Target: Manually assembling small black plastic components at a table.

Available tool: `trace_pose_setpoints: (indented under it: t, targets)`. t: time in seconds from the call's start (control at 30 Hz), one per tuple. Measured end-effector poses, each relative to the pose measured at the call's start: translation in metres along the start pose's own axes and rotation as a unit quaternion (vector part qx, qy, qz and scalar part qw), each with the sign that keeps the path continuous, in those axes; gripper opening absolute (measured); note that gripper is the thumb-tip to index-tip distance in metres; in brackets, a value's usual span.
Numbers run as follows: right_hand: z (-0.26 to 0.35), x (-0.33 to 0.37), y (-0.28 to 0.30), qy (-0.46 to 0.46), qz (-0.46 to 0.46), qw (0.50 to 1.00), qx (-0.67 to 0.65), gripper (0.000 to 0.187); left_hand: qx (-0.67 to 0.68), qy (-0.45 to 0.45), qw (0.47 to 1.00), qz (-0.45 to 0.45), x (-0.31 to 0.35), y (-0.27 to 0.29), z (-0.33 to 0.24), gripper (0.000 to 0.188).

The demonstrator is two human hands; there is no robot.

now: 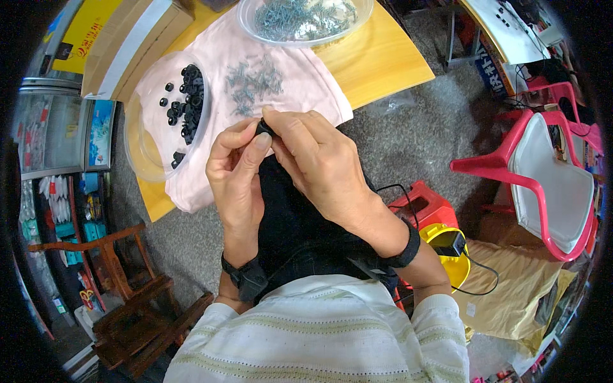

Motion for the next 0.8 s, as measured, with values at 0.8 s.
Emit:
trace_pose_setpoints:
  t: [0.8]
  targets:
    - [0.044, 0.014, 0.034, 0.116, -0.072, 0.991, 0.010, 0.032, 0.103, 0.009, 0.995, 0.005, 0.040, -0.010, -0.010, 0.013]
Point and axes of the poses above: each hand's wrist, its own x-axis away from the middle knuckle, its own y-axis out of the back of the hand, z = x × y, the point moved 9 cm from there along -x, towards the middle knuckle, and after that the axes turned 12 degrees about -z, right-handed, at the moved point
